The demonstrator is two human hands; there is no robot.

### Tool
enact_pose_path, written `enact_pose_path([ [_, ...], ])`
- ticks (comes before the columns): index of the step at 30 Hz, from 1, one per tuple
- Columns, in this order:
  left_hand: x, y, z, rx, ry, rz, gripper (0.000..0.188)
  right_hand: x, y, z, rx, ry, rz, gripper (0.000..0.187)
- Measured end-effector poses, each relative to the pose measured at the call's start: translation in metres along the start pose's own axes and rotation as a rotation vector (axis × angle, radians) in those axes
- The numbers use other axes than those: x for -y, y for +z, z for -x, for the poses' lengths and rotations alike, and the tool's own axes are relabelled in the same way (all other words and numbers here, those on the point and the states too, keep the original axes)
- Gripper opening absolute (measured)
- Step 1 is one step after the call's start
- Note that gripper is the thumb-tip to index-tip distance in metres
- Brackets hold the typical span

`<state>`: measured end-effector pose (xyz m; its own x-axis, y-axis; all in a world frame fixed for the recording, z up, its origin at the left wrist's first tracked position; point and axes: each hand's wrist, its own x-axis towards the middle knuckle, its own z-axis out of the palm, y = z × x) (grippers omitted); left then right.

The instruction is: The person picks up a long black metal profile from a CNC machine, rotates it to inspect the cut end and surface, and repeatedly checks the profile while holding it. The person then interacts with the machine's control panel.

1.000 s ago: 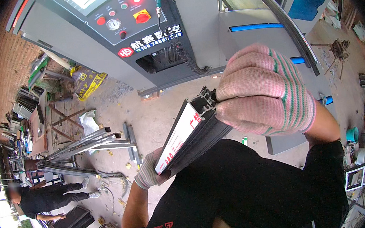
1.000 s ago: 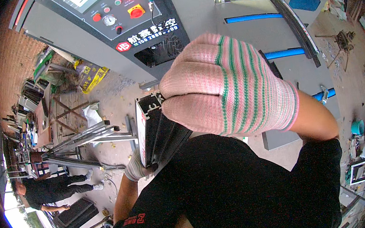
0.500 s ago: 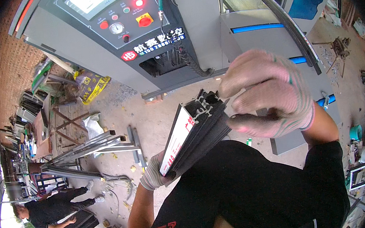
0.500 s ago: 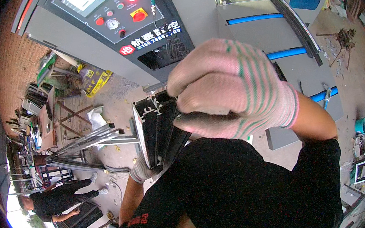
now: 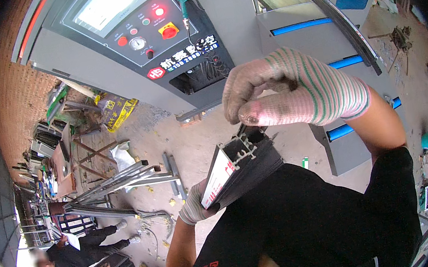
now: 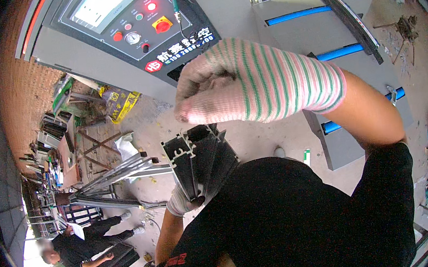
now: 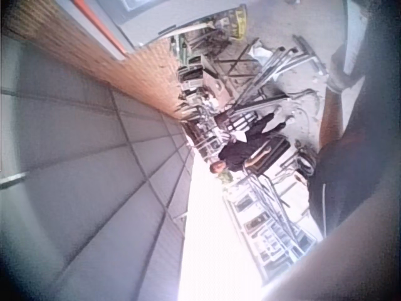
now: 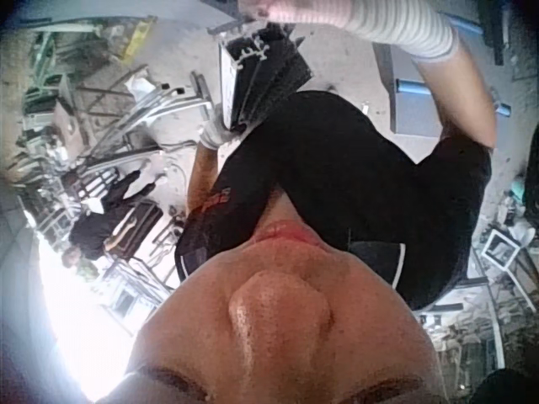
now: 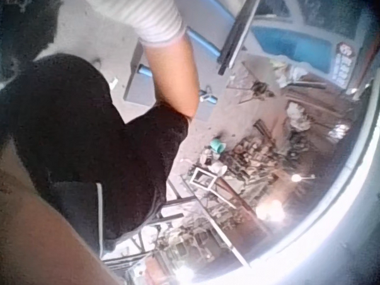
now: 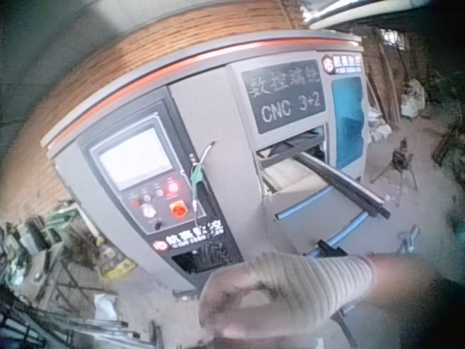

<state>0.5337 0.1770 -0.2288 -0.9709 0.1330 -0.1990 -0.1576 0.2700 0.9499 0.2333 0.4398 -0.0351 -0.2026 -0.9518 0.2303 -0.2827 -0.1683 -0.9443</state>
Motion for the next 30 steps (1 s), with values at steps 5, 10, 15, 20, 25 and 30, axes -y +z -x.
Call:
enact_pose_path([
  [5, -0.02, 0.007, 0.001, -0.079, -0.052, -0.014, 0.062, 0.006, 0.004, -0.007, 0.122, 0.066, -0.073, 0.04],
  [10, -0.021, 0.005, -0.004, -0.097, 0.07, -0.157, 0.054, 0.012, -0.004, -0.008, 0.186, 0.121, -0.083, 0.038],
  [15, -0.013, 0.003, -0.002, -0.043, -0.006, -0.088, 0.064, 0.01, -0.011, -0.012, 0.225, 0.193, 0.029, 0.043],
  [20, -0.003, -0.001, -0.003, -0.002, -0.005, -0.156, 0.069, 0.015, -0.014, -0.012, 0.192, 0.234, -0.001, 0.037],
  [25, -0.001, -0.004, -0.005, -0.023, -0.033, -0.09, 0.066, 0.029, -0.016, -0.01, 0.152, 0.238, -0.05, 0.028],
  [30, -0.003, -0.005, -0.009, 0.015, -0.094, -0.066, 0.066, 0.038, -0.016, -0.01, 0.155, 0.266, -0.08, 0.024],
])
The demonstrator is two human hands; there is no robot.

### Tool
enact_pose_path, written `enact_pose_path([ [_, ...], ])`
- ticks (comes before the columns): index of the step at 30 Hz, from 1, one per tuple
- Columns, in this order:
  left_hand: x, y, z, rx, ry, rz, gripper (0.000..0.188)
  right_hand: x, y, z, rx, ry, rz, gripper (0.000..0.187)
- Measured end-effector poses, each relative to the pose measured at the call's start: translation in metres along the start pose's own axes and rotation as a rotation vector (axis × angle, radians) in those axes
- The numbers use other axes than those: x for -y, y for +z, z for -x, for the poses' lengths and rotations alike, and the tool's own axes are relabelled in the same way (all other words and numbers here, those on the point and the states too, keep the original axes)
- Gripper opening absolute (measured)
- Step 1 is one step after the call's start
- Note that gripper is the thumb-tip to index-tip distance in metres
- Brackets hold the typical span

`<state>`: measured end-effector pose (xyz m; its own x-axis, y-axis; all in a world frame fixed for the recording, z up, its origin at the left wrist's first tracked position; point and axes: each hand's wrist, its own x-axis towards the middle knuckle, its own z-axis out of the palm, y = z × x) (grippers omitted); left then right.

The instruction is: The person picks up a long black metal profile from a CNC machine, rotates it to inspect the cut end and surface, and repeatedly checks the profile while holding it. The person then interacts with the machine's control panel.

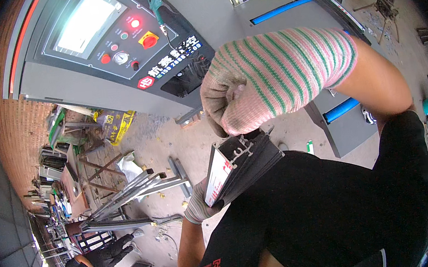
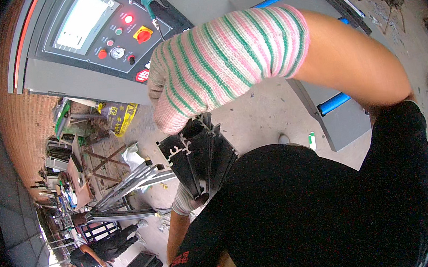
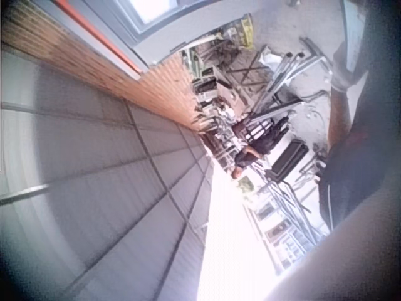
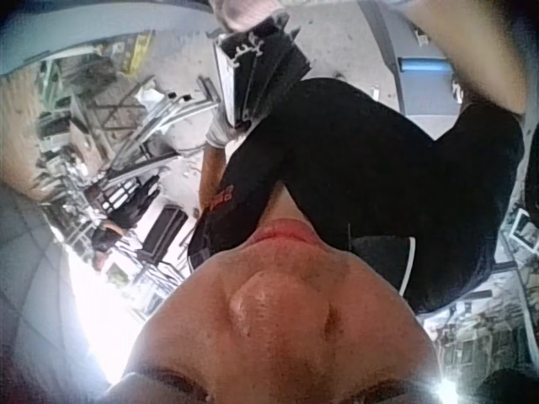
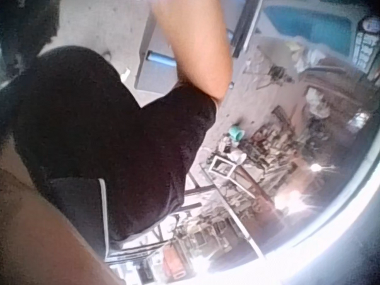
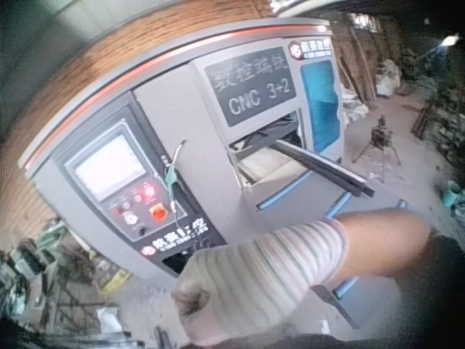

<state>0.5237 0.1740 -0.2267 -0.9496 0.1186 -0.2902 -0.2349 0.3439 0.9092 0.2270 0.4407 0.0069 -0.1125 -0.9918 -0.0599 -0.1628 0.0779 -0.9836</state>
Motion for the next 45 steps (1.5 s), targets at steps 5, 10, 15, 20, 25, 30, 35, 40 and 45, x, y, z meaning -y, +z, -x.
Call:
enact_pose_path([
  [5, -0.005, 0.001, -0.003, -0.018, 0.113, -0.034, 0.065, 0.002, -0.005, 0.006, 0.069, 0.017, -0.038, 0.024],
  [10, -0.003, 0.001, -0.003, 0.035, -0.007, 0.106, 0.066, -0.008, -0.012, -0.003, 0.098, -0.039, 0.141, 0.026],
  [15, 0.004, -0.001, 0.0, 0.002, -0.099, 0.084, 0.067, -0.021, -0.02, -0.004, 0.056, -0.078, 0.16, 0.025],
  [20, 0.025, -0.005, 0.0, -0.006, 0.087, -0.087, 0.064, -0.047, -0.034, -0.01, -0.138, -0.147, 0.372, 0.026],
  [25, 0.067, -0.006, 0.027, -0.128, 0.019, -0.234, 0.063, -0.093, -0.055, -0.002, -0.428, 0.112, 0.56, 0.02],
  [30, 0.089, -0.014, 0.034, 0.003, 0.062, -0.237, 0.066, -0.157, -0.085, 0.045, -0.696, -0.004, 0.656, 0.03],
  [35, 0.076, -0.007, 0.034, -0.049, -0.073, -0.247, 0.073, -0.223, -0.13, 0.122, -0.991, 0.301, 0.567, 0.036],
  [40, 0.057, -0.002, 0.025, -0.089, -0.169, 0.003, 0.072, -0.287, -0.125, 0.164, -0.83, 1.009, 0.777, 0.079],
  [45, 0.041, 0.005, 0.015, -0.158, -0.19, 0.15, 0.07, -0.325, -0.064, 0.138, -0.782, 1.344, 0.74, 0.117],
])
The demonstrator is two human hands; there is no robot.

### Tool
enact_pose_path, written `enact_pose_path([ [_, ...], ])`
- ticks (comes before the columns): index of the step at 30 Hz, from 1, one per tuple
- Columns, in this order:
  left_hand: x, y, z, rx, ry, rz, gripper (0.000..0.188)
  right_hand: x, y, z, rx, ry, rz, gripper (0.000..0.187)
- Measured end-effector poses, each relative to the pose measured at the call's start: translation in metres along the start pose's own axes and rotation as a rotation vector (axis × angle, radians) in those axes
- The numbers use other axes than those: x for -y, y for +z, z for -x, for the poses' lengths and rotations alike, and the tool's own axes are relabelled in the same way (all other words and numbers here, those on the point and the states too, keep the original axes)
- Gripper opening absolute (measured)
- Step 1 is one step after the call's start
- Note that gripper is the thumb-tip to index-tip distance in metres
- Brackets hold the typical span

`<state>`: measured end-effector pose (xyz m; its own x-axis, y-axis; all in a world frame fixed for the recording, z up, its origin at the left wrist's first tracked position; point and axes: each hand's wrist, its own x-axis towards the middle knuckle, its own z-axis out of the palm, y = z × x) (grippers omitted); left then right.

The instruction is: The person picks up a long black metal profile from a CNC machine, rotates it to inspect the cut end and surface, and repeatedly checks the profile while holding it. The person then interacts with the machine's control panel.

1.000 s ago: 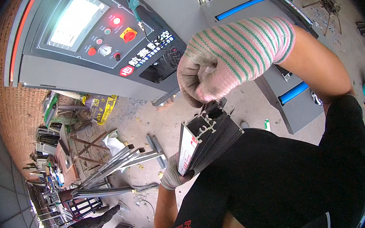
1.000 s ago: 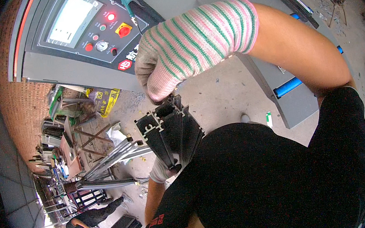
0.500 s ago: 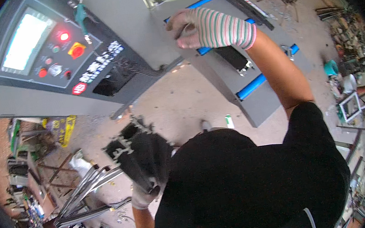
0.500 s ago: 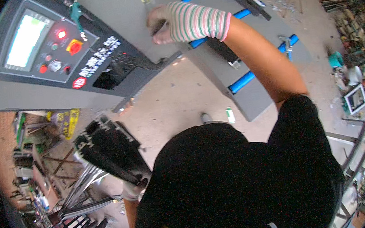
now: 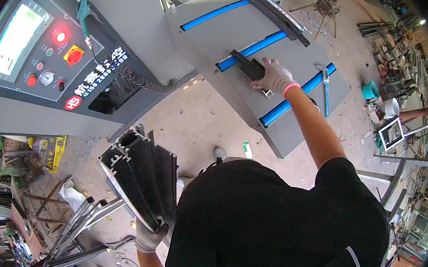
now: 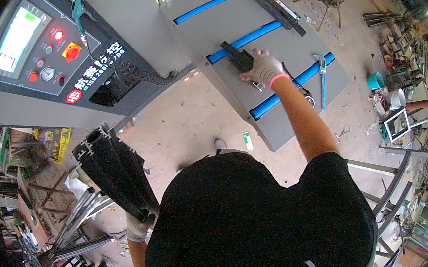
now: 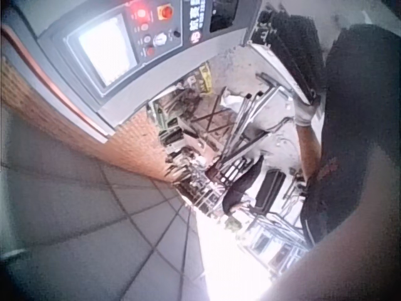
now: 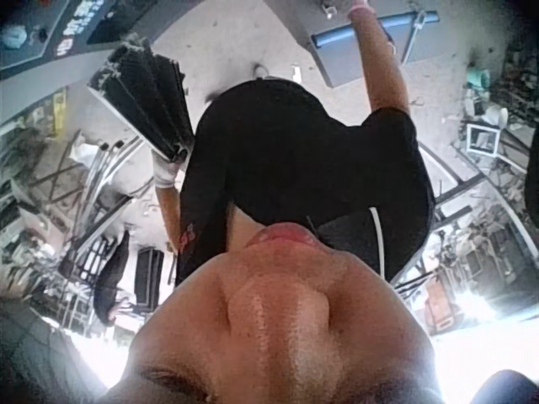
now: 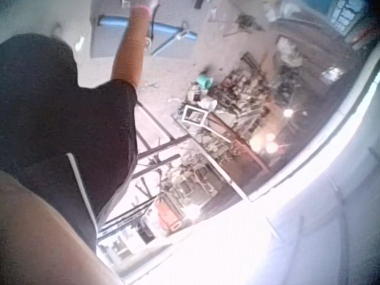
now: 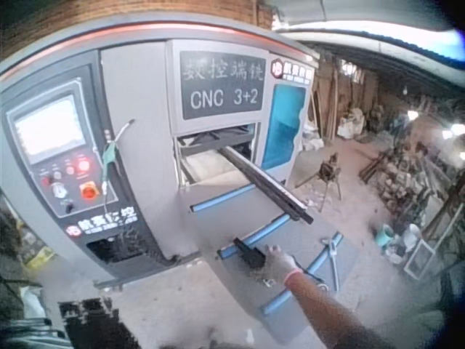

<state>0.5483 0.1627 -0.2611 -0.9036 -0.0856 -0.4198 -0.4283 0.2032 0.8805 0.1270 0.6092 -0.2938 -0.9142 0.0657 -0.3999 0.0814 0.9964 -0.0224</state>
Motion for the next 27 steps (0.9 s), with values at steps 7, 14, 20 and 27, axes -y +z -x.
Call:
enact_pose_path([
  [7, -0.029, 0.003, -0.013, 0.037, 0.089, -0.174, 0.064, 0.007, 0.006, 0.005, -0.07, 0.011, -0.215, 0.087],
  [14, -0.031, 0.011, -0.017, -0.005, 0.222, -0.12, 0.075, 0.005, -0.067, 0.069, 0.437, -0.472, -1.481, 0.087],
  [20, -0.036, 0.014, -0.02, -0.099, 0.288, -0.373, 0.082, 0.049, -0.124, 0.154, 0.171, -0.735, -1.047, 0.109],
  [27, -0.059, 0.014, -0.013, -0.117, 0.242, -0.548, 0.084, 0.073, -0.134, 0.186, 0.33, -0.835, -1.121, 0.094],
])
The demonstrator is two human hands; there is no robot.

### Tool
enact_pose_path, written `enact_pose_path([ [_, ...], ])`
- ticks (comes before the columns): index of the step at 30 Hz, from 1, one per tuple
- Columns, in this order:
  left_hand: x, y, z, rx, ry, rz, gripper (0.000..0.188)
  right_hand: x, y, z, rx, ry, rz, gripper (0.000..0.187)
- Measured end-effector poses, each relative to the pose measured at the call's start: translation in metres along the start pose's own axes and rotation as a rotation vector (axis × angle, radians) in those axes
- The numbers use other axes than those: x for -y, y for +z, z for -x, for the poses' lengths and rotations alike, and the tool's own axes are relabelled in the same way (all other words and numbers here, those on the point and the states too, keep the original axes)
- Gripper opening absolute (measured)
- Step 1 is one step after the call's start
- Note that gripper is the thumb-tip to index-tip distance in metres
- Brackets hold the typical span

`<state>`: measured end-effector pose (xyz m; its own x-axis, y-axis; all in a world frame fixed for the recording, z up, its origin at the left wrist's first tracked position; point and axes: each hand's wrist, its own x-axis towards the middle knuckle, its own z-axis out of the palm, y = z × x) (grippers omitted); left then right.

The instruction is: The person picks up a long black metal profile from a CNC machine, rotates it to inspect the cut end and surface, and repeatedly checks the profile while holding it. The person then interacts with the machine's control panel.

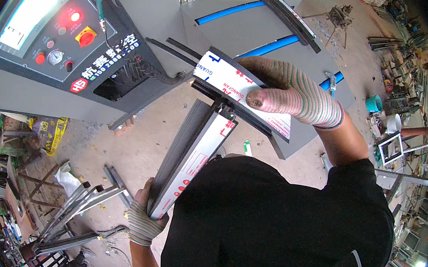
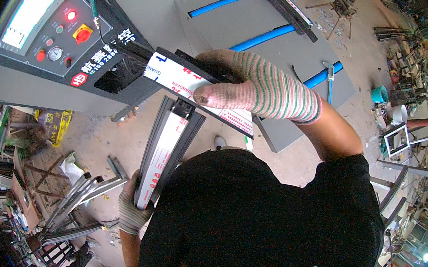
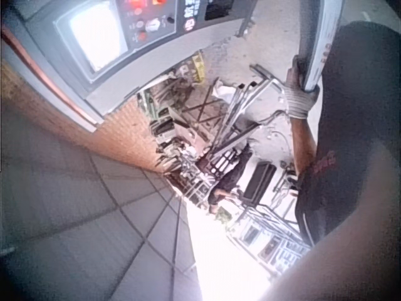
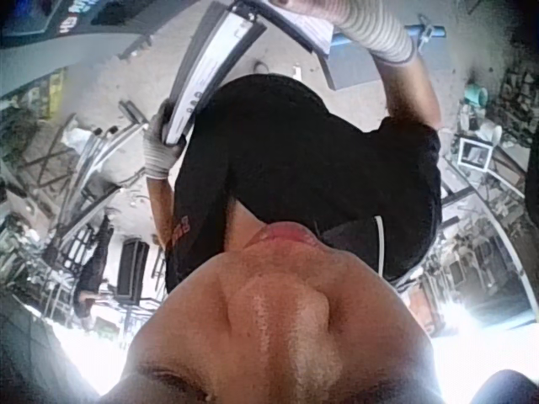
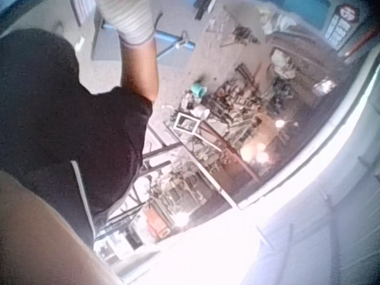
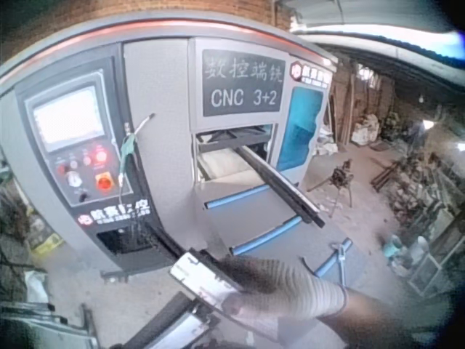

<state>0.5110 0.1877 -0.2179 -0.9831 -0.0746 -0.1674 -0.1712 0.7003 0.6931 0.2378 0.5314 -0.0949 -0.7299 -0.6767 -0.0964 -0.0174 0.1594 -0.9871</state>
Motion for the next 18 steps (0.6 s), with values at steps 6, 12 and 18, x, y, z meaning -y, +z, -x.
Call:
enact_pose_path([
  [6, -0.004, -0.003, 0.001, 0.001, -0.005, -0.009, 0.088, -0.001, 0.006, -0.003, -0.018, 0.02, 0.084, 0.094],
  [12, -0.014, -0.007, 0.001, -0.009, -0.023, -0.05, 0.09, -0.007, 0.005, -0.006, -0.013, 0.038, 0.078, 0.093],
  [18, -0.022, -0.015, 0.001, -0.002, -0.03, -0.138, 0.091, -0.012, 0.004, -0.001, -0.012, 0.071, 0.133, 0.094],
])
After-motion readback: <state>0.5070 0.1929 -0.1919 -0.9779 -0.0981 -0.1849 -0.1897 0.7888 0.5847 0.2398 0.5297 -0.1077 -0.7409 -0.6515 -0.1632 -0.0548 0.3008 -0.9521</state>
